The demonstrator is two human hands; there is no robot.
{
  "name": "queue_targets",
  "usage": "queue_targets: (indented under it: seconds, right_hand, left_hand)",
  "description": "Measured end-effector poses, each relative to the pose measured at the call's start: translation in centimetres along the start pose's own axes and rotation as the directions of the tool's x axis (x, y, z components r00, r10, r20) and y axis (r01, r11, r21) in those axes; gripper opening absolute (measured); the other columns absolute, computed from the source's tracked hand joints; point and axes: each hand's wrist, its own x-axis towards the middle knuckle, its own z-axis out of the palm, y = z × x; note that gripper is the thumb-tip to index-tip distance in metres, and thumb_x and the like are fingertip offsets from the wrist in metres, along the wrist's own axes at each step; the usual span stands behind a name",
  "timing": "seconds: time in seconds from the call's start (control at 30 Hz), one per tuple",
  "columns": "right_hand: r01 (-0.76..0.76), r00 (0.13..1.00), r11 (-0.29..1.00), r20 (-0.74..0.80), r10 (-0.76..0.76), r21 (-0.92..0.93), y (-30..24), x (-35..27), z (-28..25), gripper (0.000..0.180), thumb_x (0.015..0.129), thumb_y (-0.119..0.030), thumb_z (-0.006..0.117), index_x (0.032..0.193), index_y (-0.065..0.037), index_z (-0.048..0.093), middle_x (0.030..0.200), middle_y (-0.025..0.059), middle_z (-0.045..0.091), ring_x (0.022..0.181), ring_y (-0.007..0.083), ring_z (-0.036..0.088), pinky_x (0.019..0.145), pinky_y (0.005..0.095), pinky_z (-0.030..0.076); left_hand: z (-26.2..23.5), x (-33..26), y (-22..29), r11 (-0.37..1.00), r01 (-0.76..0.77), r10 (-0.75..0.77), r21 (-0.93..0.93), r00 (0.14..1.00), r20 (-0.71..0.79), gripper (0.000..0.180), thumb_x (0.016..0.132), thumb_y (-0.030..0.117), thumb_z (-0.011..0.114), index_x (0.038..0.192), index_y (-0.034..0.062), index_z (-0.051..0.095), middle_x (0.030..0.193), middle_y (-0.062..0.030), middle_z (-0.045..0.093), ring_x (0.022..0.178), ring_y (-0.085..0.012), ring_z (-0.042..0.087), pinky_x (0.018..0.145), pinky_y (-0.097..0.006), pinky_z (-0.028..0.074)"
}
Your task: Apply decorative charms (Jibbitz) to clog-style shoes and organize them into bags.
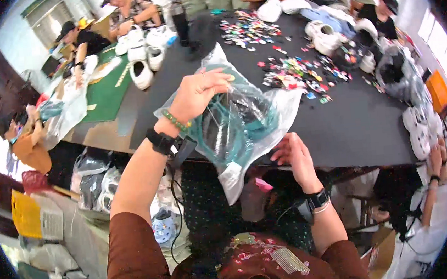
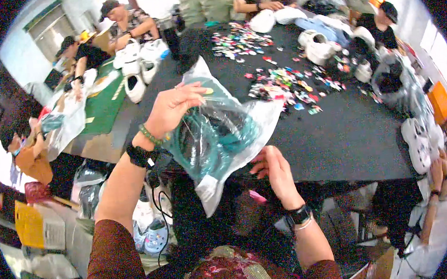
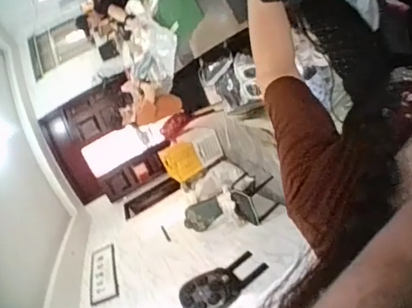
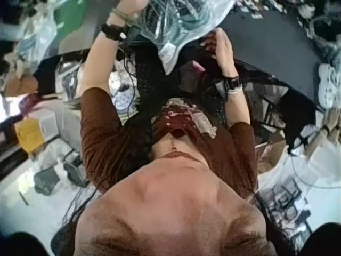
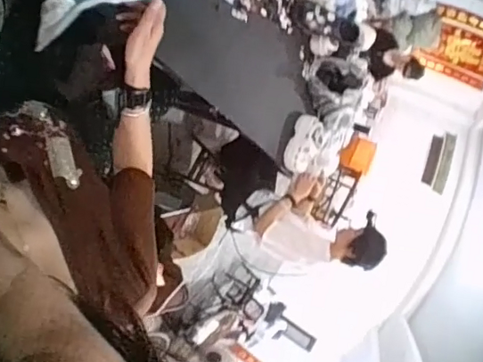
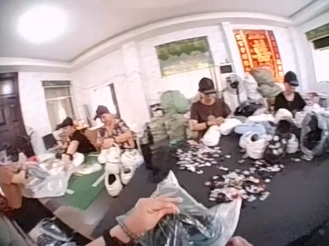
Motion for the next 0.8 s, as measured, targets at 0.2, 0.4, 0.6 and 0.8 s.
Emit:
queue_targets:
  seconds: [0.2,0.4,0.6,0.8]
  right_hand:
    - [-0.147,0.982,0.984,0.104,0.158,-0.100,-0.2,-1.6,-1.0,0.040,0.105,-0.039,0.044,0.107,-0.001,0.056,0.086,0.0070,0.068,0.067,0.0124,0.065,0.054,0.0234,0.047]
    - [-0.261,0.930,0.962,0.243,0.274,-0.084,0.5,-2.4,0.0,0.036,0.101,-0.039,0.054,0.098,-0.004,0.061,0.083,0.0038,0.069,0.062,0.0097,0.063,0.050,0.0208,0.043]
    - [-0.260,0.943,0.965,0.207,0.261,-0.031,0.5,-2.9,0.6,0.028,0.099,-0.031,0.059,0.088,-0.006,0.066,0.074,0.0014,0.066,0.060,0.0084,0.062,0.050,0.0206,0.042]
    - [-0.276,0.950,0.961,0.151,0.273,0.004,0.6,-3.7,0.4,0.023,0.097,-0.023,0.059,0.084,-0.006,0.066,0.072,-0.0001,0.066,0.057,0.0073,0.059,0.050,0.0202,0.043]
  left_hand:
    - [3.6,-1.3,4.0,0.970,-0.012,0.008,0.241,1.000,0.021,0.021,0.085,0.011,0.070,0.105,0.0082,0.074,0.127,-0.0126,0.065,0.116,-0.0299,0.062,0.102,-0.039,0.045]
    - [5.1,-6.5,12.2,0.897,-0.043,0.099,0.441,0.990,-0.103,0.022,0.076,0.018,0.079,0.090,0.0064,0.068,0.096,-0.0108,0.064,0.093,-0.0318,0.060,0.084,-0.042,0.047]
    - [9.5,-10.0,14.0,0.878,-0.046,0.007,0.477,0.997,0.083,0.036,0.073,0.029,0.079,0.094,0.0046,0.064,0.092,-0.0088,0.057,0.091,-0.0299,0.055,0.081,-0.043,0.041]
    - [12.2,-11.3,13.0,0.818,-0.067,0.033,0.572,0.997,0.070,0.026,0.076,0.019,0.069,0.096,0.0032,0.063,0.088,-0.0082,0.056,0.088,-0.0268,0.054,0.078,-0.041,0.042]
